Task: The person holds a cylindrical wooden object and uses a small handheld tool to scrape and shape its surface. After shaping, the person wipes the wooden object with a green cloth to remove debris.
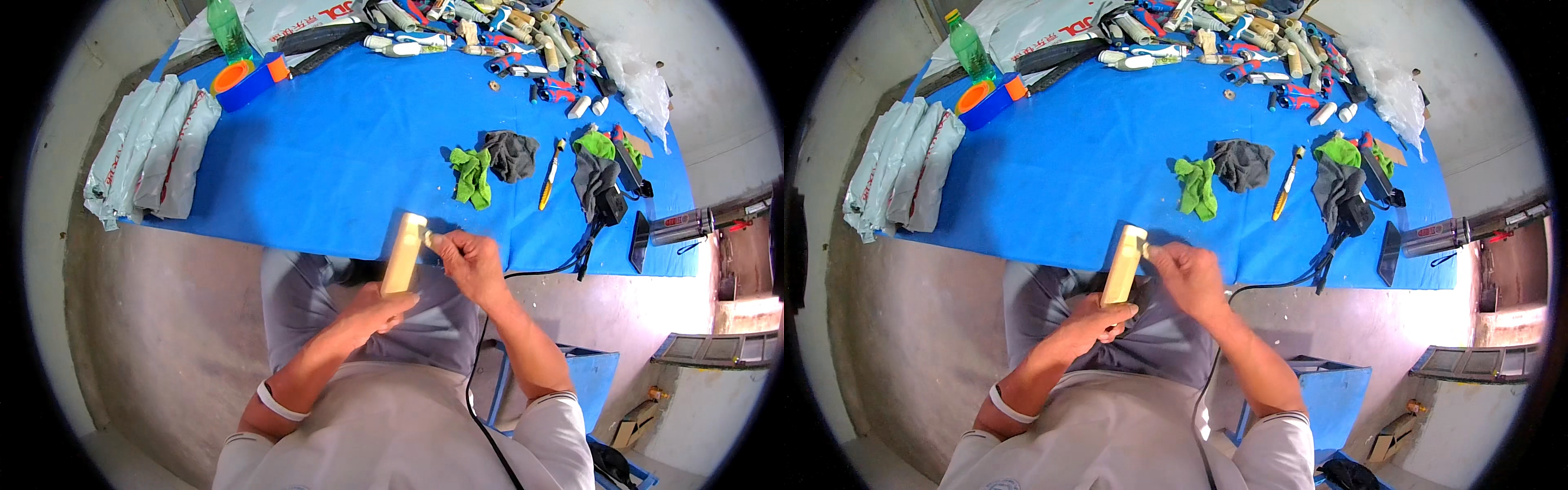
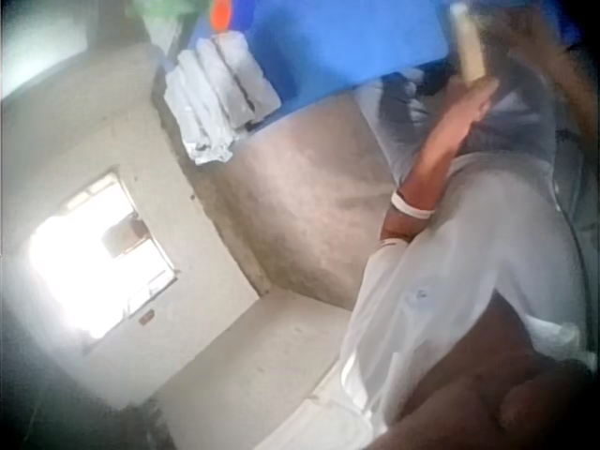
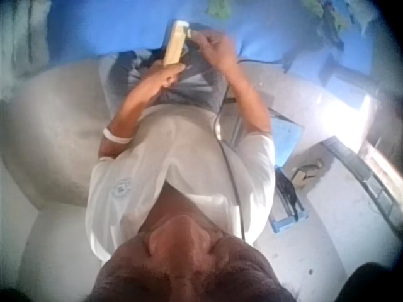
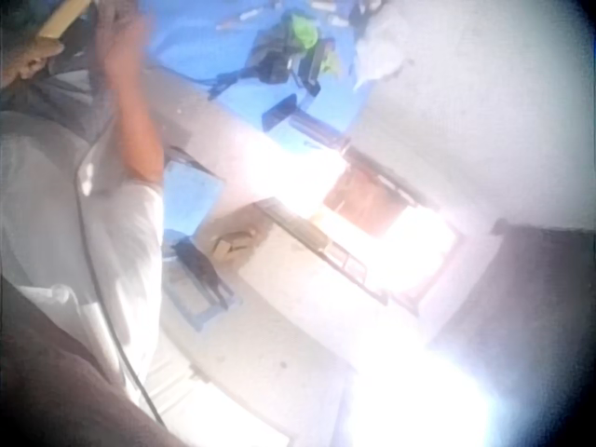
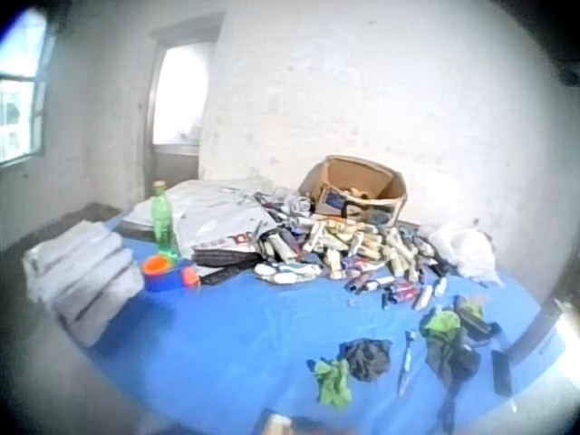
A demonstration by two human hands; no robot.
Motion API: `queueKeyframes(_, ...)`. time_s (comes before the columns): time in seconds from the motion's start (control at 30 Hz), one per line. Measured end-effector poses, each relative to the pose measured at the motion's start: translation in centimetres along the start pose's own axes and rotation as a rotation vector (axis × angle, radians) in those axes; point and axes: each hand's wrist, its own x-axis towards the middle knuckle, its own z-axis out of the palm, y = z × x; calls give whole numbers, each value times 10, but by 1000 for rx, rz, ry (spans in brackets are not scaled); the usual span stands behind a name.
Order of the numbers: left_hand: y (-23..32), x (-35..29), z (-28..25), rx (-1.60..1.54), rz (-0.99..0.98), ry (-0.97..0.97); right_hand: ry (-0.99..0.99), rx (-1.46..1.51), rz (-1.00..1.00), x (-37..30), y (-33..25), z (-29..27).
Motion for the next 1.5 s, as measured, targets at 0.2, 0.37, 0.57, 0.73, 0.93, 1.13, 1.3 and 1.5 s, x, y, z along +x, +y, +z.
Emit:
queueKeyframes(0.2, -3, 0, -5, -7, 28, -4, 26, 179, 49, 7, 3, -6)
queueKeyframes(0.37, 1, -1, -4, 1, 2, -10, -22, 113, 46, 8, -2, 2)
queueKeyframes(0.57, -3, 2, -4, 1, 20, -6, -39, 48, -62, -1, 3, 12)
queueKeyframes(0.73, -5, 4, -5, -6, 6, -12, 0, -16, -50, 4, -3, 5)
queueKeyframes(0.93, -4, 3, -5, -4, 27, -33, -36, 77, -9, 1, 1, 6)
queueKeyframes(1.13, -3, 2, -5, 4, 28, -21, -35, 63, -20, 0, -4, 6)
queueKeyframes(1.3, -1, 0, -3, 4, 45, -26, -27, 61, -36, 0, 3, 5)
queueKeyframes(1.5, -1, -3, 0, -10, 44, 12, -77, 109, 37, 7, 3, -3)
